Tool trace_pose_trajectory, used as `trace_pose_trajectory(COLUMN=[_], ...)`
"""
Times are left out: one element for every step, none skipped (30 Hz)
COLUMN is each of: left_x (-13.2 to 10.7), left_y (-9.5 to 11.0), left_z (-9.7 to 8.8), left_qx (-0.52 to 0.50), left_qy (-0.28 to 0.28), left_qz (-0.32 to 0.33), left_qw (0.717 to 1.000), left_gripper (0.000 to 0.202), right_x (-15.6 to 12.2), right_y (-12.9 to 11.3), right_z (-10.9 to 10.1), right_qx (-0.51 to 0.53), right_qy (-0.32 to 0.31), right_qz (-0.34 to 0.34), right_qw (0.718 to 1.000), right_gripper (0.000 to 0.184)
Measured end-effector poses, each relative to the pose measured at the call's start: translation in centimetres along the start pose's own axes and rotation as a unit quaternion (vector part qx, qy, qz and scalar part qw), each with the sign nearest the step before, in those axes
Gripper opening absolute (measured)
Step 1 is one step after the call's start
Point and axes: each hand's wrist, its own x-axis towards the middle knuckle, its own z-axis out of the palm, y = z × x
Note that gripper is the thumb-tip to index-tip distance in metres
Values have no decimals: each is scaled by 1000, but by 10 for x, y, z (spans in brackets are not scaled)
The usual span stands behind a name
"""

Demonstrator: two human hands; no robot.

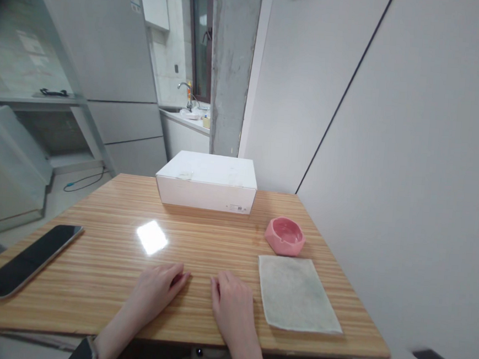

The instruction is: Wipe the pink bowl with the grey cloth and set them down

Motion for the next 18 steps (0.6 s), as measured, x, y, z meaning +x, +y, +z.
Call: trace_pose_trajectory(left_x=[0,0,0,0,0,0,0,-1,0,0,2,5,9,15,23,32,42,54], left_y=[0,1,1,1,2,2,3,4,4,5,7,10,14,20,29,39,52,66], left_z=[-1,-1,-2,-2,-2,-2,-2,-2,-3,-4,-7,-11,-17,-25,-33,-42,-49,-55], left_qx=[0,0,0,-1,-2,-3,-3,-2,1,6,14,24,31,29,16,-8,-45,-88], left_qy=[-2,-4,-5,-6,-7,-9,-12,-15,-18,-23,-30,-40,-52,-61,-59,-46,-15,31], left_qz=[-1,-2,-3,-4,-5,-5,-6,-7,-8,-10,-16,-22,-25,-24,-14,6,35,72], left_qw=[1000,1000,1000,1000,1000,1000,1000,1000,1000,1000,999,999,998,997,998,999,998,993], left_gripper=[35,35,35,35,35,35,35,35,35,35,35,34,32,30,27,24,23,23], right_x=[0,0,0,0,1,1,1,1,1,1,0,0,0,0,1,1,1,1], right_y=[0,0,-1,-1,-1,-1,-1,-1,-1,-1,-1,-1,-1,-1,-2,-2,-2,-3], right_z=[0,-1,-1,-2,-2,-3,-3,-3,-3,-2,-2,-2,-2,-2,-2,-2,-3,-3], right_qx=[-1,-1,-1,0,1,1,1,2,3,4,5,7,9,8,5,1,-5,-10], right_qy=[-1,-2,-3,-4,-5,-5,-4,-4,-4,-3,-3,-3,-3,-3,-4,-6,-9,-11], right_qz=[1,2,2,3,4,4,4,4,3,3,3,4,6,9,13,19,26,35], right_qw=[1000,1000,1000,1000,1000,1000,1000,1000,1000,1000,1000,1000,1000,1000,1000,1000,1000,999], right_gripper=[24,24,24,24,24,24,24,24,24,24,24,24,25,25,25,24,24,23])
